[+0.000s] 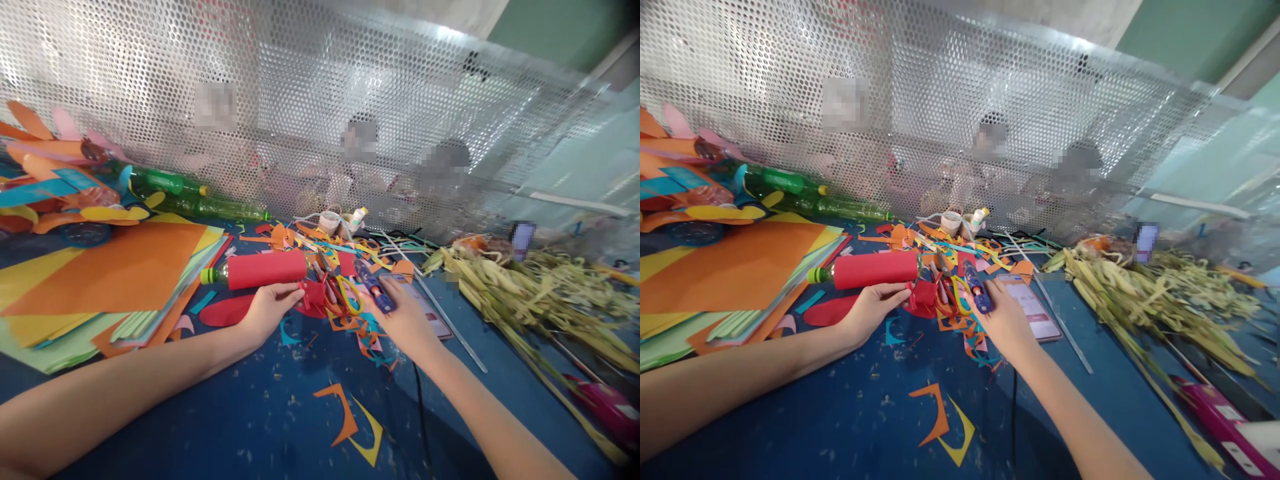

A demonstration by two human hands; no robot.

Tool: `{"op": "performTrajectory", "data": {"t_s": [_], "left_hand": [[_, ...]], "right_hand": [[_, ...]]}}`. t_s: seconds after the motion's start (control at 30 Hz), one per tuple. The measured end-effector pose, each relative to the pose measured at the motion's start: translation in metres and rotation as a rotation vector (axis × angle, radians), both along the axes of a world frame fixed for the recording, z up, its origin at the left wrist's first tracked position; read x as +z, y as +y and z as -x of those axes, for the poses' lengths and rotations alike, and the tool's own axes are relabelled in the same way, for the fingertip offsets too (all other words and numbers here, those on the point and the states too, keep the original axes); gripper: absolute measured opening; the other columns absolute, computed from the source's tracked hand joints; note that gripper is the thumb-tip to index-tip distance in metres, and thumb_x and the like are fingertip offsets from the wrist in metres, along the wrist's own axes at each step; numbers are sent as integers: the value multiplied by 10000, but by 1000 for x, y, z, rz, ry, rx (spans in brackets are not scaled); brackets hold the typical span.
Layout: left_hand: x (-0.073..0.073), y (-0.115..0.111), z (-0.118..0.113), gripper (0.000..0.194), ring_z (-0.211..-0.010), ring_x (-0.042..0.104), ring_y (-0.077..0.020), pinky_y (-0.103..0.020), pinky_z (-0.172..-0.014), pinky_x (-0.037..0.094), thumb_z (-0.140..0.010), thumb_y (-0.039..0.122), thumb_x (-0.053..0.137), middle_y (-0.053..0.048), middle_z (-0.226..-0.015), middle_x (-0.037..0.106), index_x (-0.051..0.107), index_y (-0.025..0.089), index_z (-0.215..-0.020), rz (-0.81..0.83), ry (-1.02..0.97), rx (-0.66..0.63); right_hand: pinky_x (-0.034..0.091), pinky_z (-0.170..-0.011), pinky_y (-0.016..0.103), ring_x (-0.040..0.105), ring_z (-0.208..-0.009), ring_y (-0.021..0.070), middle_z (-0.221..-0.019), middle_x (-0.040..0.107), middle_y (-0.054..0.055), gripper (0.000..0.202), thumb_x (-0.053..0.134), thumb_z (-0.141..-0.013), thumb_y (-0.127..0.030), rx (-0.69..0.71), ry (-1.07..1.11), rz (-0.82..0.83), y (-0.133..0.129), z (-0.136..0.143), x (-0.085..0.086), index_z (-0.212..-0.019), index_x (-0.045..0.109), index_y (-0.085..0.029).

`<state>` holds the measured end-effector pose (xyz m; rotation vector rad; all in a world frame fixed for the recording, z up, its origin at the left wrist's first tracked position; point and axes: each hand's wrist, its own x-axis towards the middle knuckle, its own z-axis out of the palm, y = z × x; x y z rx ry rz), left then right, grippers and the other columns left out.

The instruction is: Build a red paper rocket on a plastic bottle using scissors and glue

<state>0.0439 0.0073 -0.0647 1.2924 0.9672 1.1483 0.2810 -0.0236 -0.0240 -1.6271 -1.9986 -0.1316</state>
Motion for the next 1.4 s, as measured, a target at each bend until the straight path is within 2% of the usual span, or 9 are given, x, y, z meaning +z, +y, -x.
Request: {"op": "performTrajectory", "data": {"t_s": [0.2, 0.4, 0.6, 0.67, 0.73, 0.83, 1.03, 1.23, 1.4], "left_hand": [[-4, 1, 2, 290, -667, 600, -151, -268, -703, 488, -696, 371, 667, -31, -721, 684, 697, 133, -859, -1, -12, 3], [-2, 0, 2, 265, -656, 592, -135, -252, -688, 482, -689, 365, 676, -23, -721, 684, 703, 143, -832, -5, -57, -37], [7, -6, 0, 262, -622, 598, -138, -264, -671, 499, -639, 360, 718, -25, -687, 686, 705, 139, -778, 38, -78, -73], [10, -9, -1, 223, -595, 592, -130, -251, -655, 492, -644, 339, 720, -21, -646, 681, 707, 139, -741, 36, -76, -118], [13, -14, -1, 187, -597, 592, -124, -234, -647, 484, -658, 313, 714, -19, -642, 682, 709, 145, -738, 35, -84, -168], [15, -21, -2, 153, -624, 597, -122, -223, -647, 477, -674, 284, 708, -19, -677, 688, 706, 154, -756, 32, -103, -213], [17, -30, -5, 149, -774, 615, -155, -269, -761, 475, -659, 222, 718, -46, -814, 691, 687, 141, -781, 46, -172, -330], [19, -27, -4, 151, -713, 586, -104, -222, -699, 466, -683, 197, 700, -3, -765, 639, 627, 148, -806, 6, -132, -366], [17, -26, -3, 153, -724, 590, -121, -258, -718, 475, -700, 217, 680, -22, -793, 634, 613, 129, -805, -50, -27, -369]], "right_hand": [[477, -646, 358, 586, -786, 242, -928, 501, 100, 366, 485, -798, -519, -31, -226, 121, 19, -2, -23, -903, 503, -169], [473, -753, 399, 578, -876, 284, -982, 504, 133, 618, 540, -672, -658, 50, -260, 162, 17, -9, -19, -980, 538, -123], [427, -831, 421, 556, -905, 262, -883, 569, 112, 318, 427, -862, -429, 9, -35, -27, -1, 5, 2, -858, 584, -152], [472, -758, 344, 585, -802, 197, -835, 588, 70, 243, 487, -842, -403, 116, 202, 89, -13, 22, 5, -829, 562, -172], [497, -737, 294, 606, -786, 160, -873, 618, 48, 251, 564, -797, -390, 254, 456, 284, -26, 39, 4, -934, 538, -181], [503, -757, 274, 617, -799, 143, -882, 630, 32, 246, 612, -762, -358, 333, 637, 431, -37, 56, -1, -920, 537, -184], [484, -708, 249, 605, -743, 130, -807, 628, 2, 97, 575, -792, -267, 329, 594, 369, -42, 60, -7, -849, 559, -192], [457, -674, 227, 594, -707, 124, -753, 617, -13, 50, 558, -807, -240, 305, 480, 302, -43, 56, -7, -791, 568, -194], [453, -682, 235, 594, -726, 129, -773, 624, -10, 28, 561, -801, -183, 349, 358, 180, -41, 50, -8, -803, 579, -204]]}}
